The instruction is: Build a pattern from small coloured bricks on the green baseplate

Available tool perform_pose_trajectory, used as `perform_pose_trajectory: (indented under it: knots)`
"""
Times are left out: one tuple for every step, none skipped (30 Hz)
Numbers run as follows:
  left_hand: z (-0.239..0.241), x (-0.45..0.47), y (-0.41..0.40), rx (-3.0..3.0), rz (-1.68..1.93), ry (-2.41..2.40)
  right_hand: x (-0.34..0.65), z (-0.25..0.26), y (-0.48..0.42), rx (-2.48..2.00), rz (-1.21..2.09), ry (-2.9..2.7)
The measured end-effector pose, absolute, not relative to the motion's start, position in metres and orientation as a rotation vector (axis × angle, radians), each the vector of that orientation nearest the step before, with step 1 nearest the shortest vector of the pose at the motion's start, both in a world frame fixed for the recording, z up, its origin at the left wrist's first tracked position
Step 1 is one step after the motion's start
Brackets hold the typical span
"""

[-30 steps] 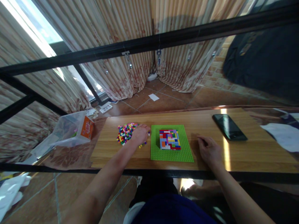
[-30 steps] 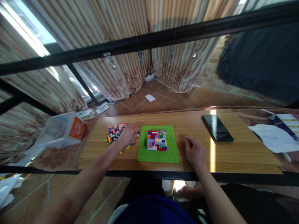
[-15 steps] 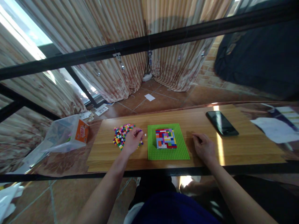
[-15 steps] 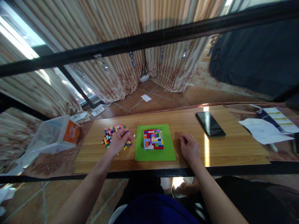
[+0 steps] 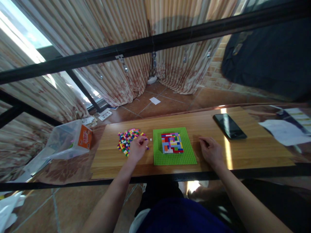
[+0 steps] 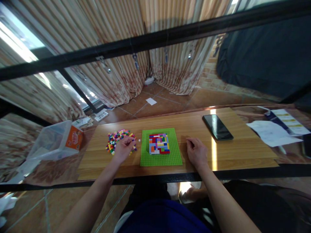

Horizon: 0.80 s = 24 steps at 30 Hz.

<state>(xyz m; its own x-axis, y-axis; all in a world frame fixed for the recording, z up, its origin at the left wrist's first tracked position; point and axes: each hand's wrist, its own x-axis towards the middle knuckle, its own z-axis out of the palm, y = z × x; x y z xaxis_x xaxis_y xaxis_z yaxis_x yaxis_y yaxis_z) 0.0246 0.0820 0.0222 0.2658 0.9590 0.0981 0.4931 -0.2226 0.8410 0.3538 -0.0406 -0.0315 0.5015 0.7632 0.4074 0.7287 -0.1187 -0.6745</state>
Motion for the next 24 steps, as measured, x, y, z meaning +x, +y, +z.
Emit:
perform_pose_trajectory:
  knots:
    - [0.023, 0.025, 0.083, 1.899, 0.804, 1.358, 0.354, -0.032, -0.041, -1.86, 0.047, -1.242]
    - [0.024, 0.025, 0.083, 1.965, 0.758, 1.395, 0.354, -0.031, -0.041, -1.863, 0.046, -1.243]
    - [0.025, 0.026, 0.083, 2.029, 0.707, 1.429, 0.353, -0.031, -0.041, -1.866, 0.045, -1.245]
    - [0.026, 0.026, 0.084, 2.088, 0.657, 1.462, 0.353, -0.031, -0.041, -1.869, 0.043, -1.248]
    - [0.027, 0.027, 0.083, 2.14, 0.614, 1.495, 0.353, -0.03, -0.041, -1.872, 0.041, -1.25]
    - [0.028, 0.028, 0.083, 2.183, 0.581, 1.523, 0.353, -0.03, -0.041, -1.875, 0.038, -1.251]
    - [0.029, 0.029, 0.083, 2.217, 0.56, 1.549, 0.353, -0.03, -0.041, -1.879, 0.034, -1.249]
    - [0.029, 0.03, 0.083, 2.241, 0.546, 1.57, 0.353, -0.03, -0.041, -1.882, 0.03, -1.248]
    - [0.029, 0.03, 0.083, 2.254, 0.533, 1.586, 0.353, -0.03, -0.041, -1.882, 0.026, -1.248]
    - [0.03, 0.03, 0.083, 2.26, 0.523, 1.597, 0.353, -0.03, -0.04, -1.878, 0.024, -1.249]
    - [0.031, 0.03, 0.084, 2.259, 0.514, 1.608, 0.354, -0.03, -0.04, -1.872, 0.021, -1.253]
    - [0.032, 0.03, 0.084, 2.254, 0.51, 1.618, 0.354, -0.031, -0.04, -1.866, 0.018, -1.259]
    - [0.033, 0.029, 0.084, 2.242, 0.515, 1.627, 0.354, -0.032, -0.04, -1.859, 0.015, -1.266]
    - [0.034, 0.028, 0.084, 2.224, 0.528, 1.631, 0.355, -0.032, -0.04, -1.854, 0.012, -1.273]
    - [0.035, 0.027, 0.084, 2.199, 0.55, 1.625, 0.355, -0.033, -0.04, -1.85, 0.007, -1.279]
    - [0.036, 0.026, 0.084, 2.16, 0.577, 1.607, 0.355, -0.033, -0.04, -1.849, 0.001, -1.282]
    - [0.036, 0.026, 0.084, 2.102, 0.604, 1.576, 0.355, -0.034, -0.04, -1.848, -0.003, -1.283]
    - [0.036, 0.027, 0.083, 2.02, 0.632, 1.532, 0.355, -0.034, -0.04, -1.846, -0.007, -1.283]
    - [0.036, 0.028, 0.082, 1.923, 0.659, 1.478, 0.354, -0.034, -0.041, -1.845, -0.009, -1.283]
    - [0.036, 0.031, 0.08, 1.821, 0.691, 1.422, 0.354, -0.034, -0.041, -1.846, -0.009, -1.281]
    - [0.036, 0.035, 0.078, 1.726, 0.724, 1.368, 0.354, -0.034, -0.041, -1.848, -0.006, -1.279]
    - [0.036, 0.039, 0.076, 1.651, 0.753, 1.32, 0.354, -0.034, -0.041, -1.849, -0.001, -1.277]
    - [0.037, 0.045, 0.074, 1.602, 0.778, 1.283, 0.354, -0.034, -0.041, -1.85, 0.006, -1.276]
    - [0.038, 0.051, 0.072, 1.582, 0.79, 1.25, 0.354, -0.034, -0.041, -1.85, 0.013, -1.275]
